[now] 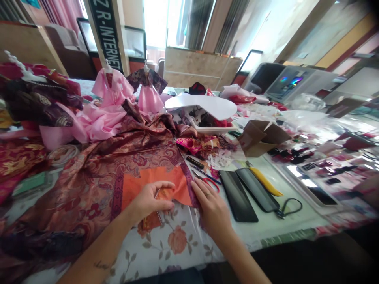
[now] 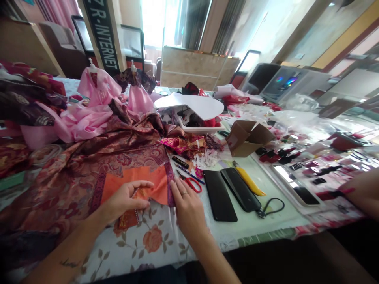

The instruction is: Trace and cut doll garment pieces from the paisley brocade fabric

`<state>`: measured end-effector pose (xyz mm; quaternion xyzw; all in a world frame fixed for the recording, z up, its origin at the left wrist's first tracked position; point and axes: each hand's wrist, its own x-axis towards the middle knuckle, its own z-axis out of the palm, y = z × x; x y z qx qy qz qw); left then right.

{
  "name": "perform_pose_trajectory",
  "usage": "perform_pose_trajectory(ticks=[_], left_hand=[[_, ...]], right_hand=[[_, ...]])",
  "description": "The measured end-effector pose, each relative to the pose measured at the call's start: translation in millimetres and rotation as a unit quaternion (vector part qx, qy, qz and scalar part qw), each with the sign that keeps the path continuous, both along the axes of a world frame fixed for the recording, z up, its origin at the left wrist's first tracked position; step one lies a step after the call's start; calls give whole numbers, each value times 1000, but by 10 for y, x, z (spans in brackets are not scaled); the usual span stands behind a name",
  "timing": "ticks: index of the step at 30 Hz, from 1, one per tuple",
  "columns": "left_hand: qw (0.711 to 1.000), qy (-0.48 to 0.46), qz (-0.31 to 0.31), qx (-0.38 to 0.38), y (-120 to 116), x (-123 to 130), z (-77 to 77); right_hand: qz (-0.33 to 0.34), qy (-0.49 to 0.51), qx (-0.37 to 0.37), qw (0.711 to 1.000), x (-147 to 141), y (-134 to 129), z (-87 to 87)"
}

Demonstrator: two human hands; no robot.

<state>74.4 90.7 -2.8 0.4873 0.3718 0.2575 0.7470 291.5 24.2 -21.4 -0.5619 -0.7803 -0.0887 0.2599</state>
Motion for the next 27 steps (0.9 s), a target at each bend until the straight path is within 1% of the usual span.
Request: perform_pose_trajectory(ticks=[2, 5, 9, 10, 11, 12, 13, 14, 15, 16, 17, 18, 19, 20, 22, 23, 25, 27], left_hand=[[996, 18, -92, -16, -15, -27, 44], [971, 75, -225, -25, -49, -95, 138], [931, 134, -341, -8, -124, -252, 301], [920, 143, -365, 0, -137, -299, 347], [914, 150, -376, 14, -141, -346, 389], [914, 159, -370, 42, -132, -394, 422], [922, 175, -333, 90, -109, -443, 440], [930, 199, -267, 157, -73, -495, 436], [924, 235, -181, 240, -28, -550, 408], [900, 285, -75, 322, 21, -612, 354], [857, 342, 18, 384, 69, -680, 278], [809, 400, 63, 426, 110, -754, 187], [769, 443, 84, 454, 140, -830, 88], [735, 479, 75, 474, 157, -908, -10], [676, 535, 57, 503, 156, -1056, -181], [653, 559, 51, 509, 143, -1122, -247], [618, 595, 49, 512, 111, -1236, -342], [602, 616, 51, 505, 91, -1326, -403]], right_hand=[[2, -2, -17, 1000, 132, -81, -34], [-9, 19, -20, 1000, 206, -133, -87], [-34, 54, 26, 998, 140, -110, -53], [-37, 66, 26, 997, 109, -105, -30], [-38, 80, 18, 996, 76, -102, -6], [-37, 94, 7, 995, 41, -102, 15], [-35, 108, -2, 994, 5, -105, 31], [-32, 118, -11, 992, -29, -110, 41], [-27, 123, -21, 992, -63, -115, 45], [-21, 124, -31, 992, -94, -120, 44], [-16, 122, -43, 992, -122, -124, 39], [-13, 116, -55, 992, -145, -126, 31], [-12, 109, -65, 992, -164, -125, 20], [-13, 102, -72, 992, -178, -123, 8], [-20, 94, -77, 992, -191, -114, -16], [-22, 92, -79, 992, -192, -109, -28], [-27, 91, -81, 992, -189, -102, -46], [-28, 87, -89, 992, -182, -101, -58]])
